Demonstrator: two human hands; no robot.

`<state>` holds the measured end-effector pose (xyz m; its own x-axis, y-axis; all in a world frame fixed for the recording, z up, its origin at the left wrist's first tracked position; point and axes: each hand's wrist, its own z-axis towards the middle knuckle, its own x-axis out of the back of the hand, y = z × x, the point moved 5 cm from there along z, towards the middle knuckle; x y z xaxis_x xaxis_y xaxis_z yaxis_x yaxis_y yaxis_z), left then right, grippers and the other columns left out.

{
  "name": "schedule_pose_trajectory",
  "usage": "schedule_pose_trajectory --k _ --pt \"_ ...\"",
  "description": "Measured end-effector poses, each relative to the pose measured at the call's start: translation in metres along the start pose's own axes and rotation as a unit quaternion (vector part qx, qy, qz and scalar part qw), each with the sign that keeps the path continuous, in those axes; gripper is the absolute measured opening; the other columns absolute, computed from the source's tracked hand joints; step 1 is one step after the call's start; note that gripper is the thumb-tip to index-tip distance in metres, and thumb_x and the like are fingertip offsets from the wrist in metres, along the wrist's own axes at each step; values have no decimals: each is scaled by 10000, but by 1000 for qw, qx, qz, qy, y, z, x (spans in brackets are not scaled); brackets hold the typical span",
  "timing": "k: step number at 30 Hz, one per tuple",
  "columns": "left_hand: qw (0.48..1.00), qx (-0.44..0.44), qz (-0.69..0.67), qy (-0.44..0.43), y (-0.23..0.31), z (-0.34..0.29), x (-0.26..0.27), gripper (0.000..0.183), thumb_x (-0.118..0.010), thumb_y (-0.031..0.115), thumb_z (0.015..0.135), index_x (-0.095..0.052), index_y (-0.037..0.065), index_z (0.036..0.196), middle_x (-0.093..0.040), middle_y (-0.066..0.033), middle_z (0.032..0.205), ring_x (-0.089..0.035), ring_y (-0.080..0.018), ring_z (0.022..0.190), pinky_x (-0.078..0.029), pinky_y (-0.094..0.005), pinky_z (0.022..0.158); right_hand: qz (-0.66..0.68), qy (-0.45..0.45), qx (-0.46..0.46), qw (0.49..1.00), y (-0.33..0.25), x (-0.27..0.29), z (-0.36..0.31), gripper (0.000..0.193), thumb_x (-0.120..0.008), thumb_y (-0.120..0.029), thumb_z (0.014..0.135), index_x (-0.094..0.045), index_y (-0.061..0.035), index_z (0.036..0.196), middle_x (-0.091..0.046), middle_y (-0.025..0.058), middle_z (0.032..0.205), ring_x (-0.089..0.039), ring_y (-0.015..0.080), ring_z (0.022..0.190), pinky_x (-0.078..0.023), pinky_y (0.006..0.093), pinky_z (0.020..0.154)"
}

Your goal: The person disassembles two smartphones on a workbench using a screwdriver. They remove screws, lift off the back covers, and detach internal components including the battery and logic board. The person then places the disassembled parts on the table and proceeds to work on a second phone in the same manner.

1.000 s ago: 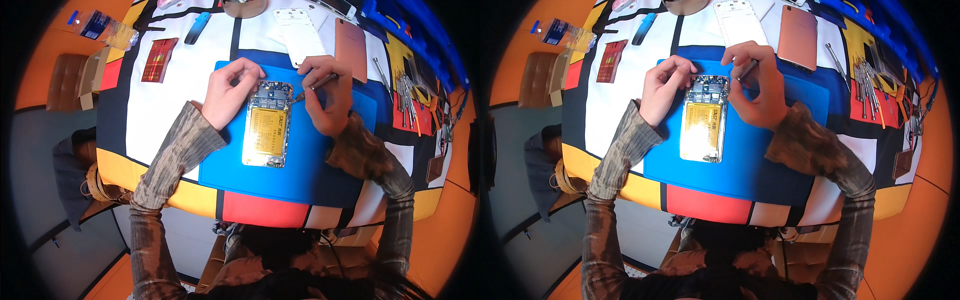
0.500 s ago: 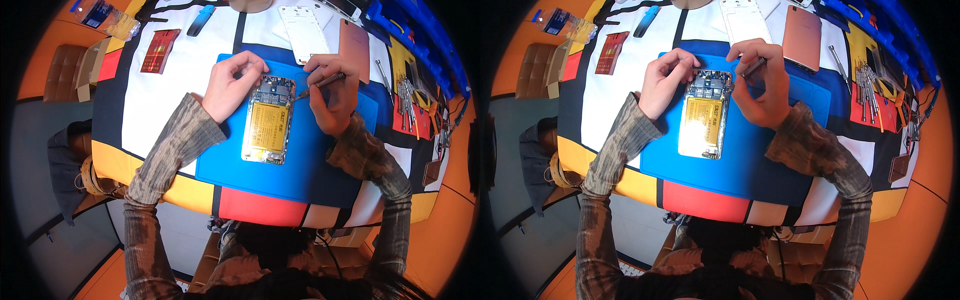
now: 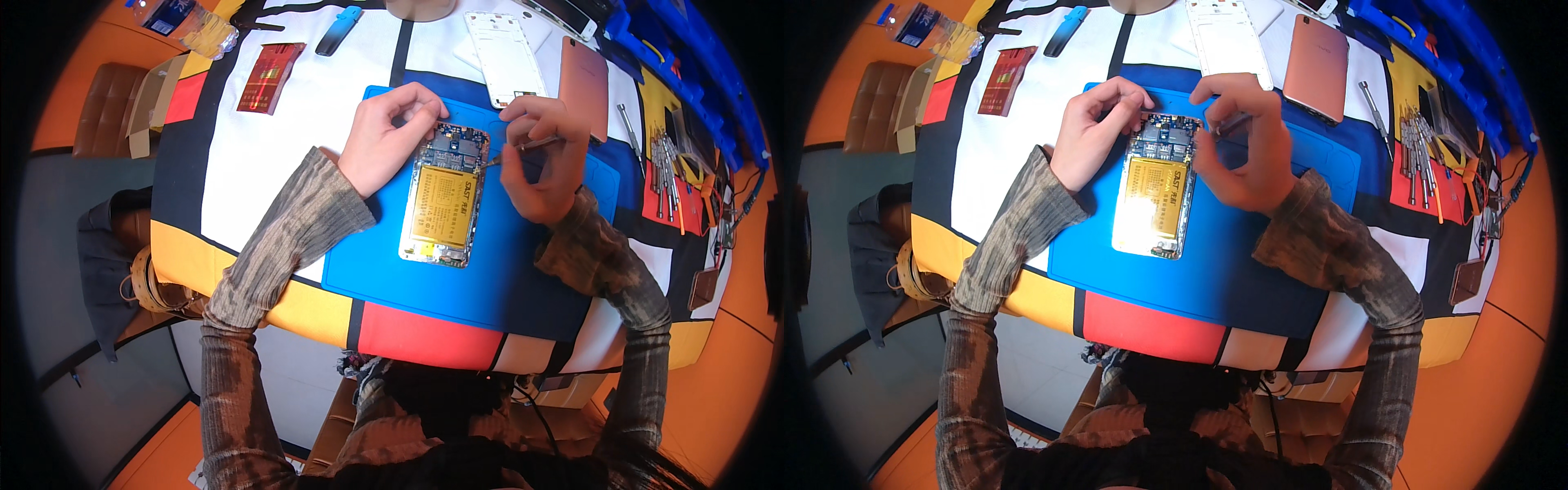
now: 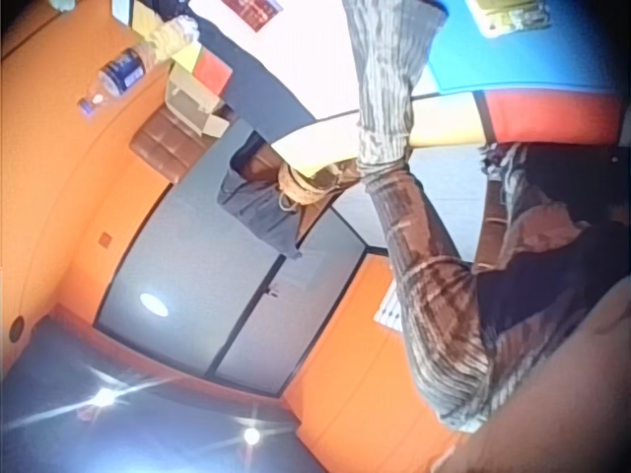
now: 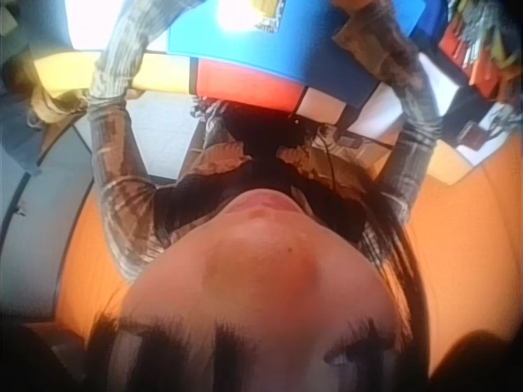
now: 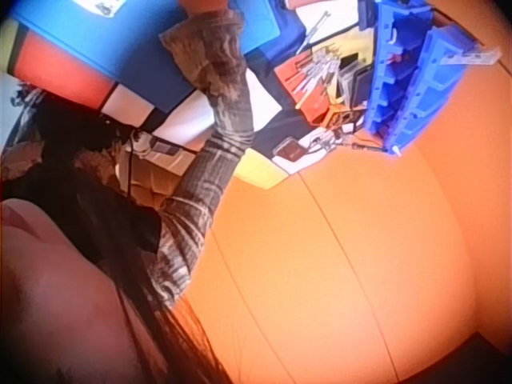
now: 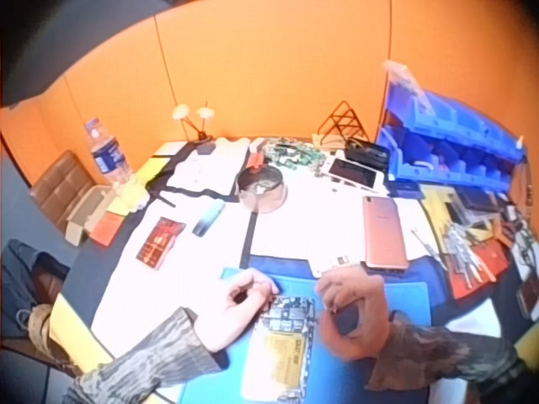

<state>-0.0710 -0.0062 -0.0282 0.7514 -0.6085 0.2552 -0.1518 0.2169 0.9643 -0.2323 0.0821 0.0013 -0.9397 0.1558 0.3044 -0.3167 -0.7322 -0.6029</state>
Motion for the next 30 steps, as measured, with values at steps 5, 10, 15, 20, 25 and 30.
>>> schedule_pose_trajectory --k 5,10,15,20,25,30 --pt "1000 -3 8 0 0 0 0 200 -502 176 962 -613 14 924 -578 4 745 -501 -50 679 -422 -193 659 -80 7 51 995 -5 1 5 396 -564 117 765 -362 -57 1057 -522 168 1114 -522 137 772 -453 223 660" --pt "999 -22 9 24 -1 2 1 208 -537 189 923 -641 13 884 -606 -12 658 -550 -63 613 -450 -211 607 -52 -11 40 998 -5 3 5 398 -555 119 760 -349 -64 1048 -504 191 1139 -518 169 846 -456 265 728" --pt "1000 -7 15 8 1 1 0 197 -521 173 942 -623 8 911 -595 -6 725 -521 -57 655 -437 -199 641 -50 4 25 998 -3 1 4 418 -555 130 747 -337 -63 1047 -502 189 1140 -516 154 838 -453 258 713" --pt "959 -155 236 -28 25 -6 -7 142 -619 164 842 -648 62 936 -607 -24 799 -558 -112 770 -405 -265 764 -33 7 15 999 -3 1 2 410 -542 131 754 -332 -53 1053 -502 188 1123 -496 132 781 -443 232 683" --pt "918 -251 291 -98 30 -13 -25 159 -691 190 786 -687 119 928 -590 -10 906 -552 -163 906 -347 -321 876 -20 17 32 999 0 1 1 390 -522 93 744 -332 -46 1055 -504 183 1110 -461 105 737 -419 221 648" --pt "893 -281 338 -98 30 -17 -30 146 -695 192 808 -697 118 933 -582 -8 899 -550 -167 897 -375 -324 861 -2 11 15 1000 1 3 -2 395 -527 88 733 -334 -46 1051 -505 164 1107 -427 78 690 -389 211 603"
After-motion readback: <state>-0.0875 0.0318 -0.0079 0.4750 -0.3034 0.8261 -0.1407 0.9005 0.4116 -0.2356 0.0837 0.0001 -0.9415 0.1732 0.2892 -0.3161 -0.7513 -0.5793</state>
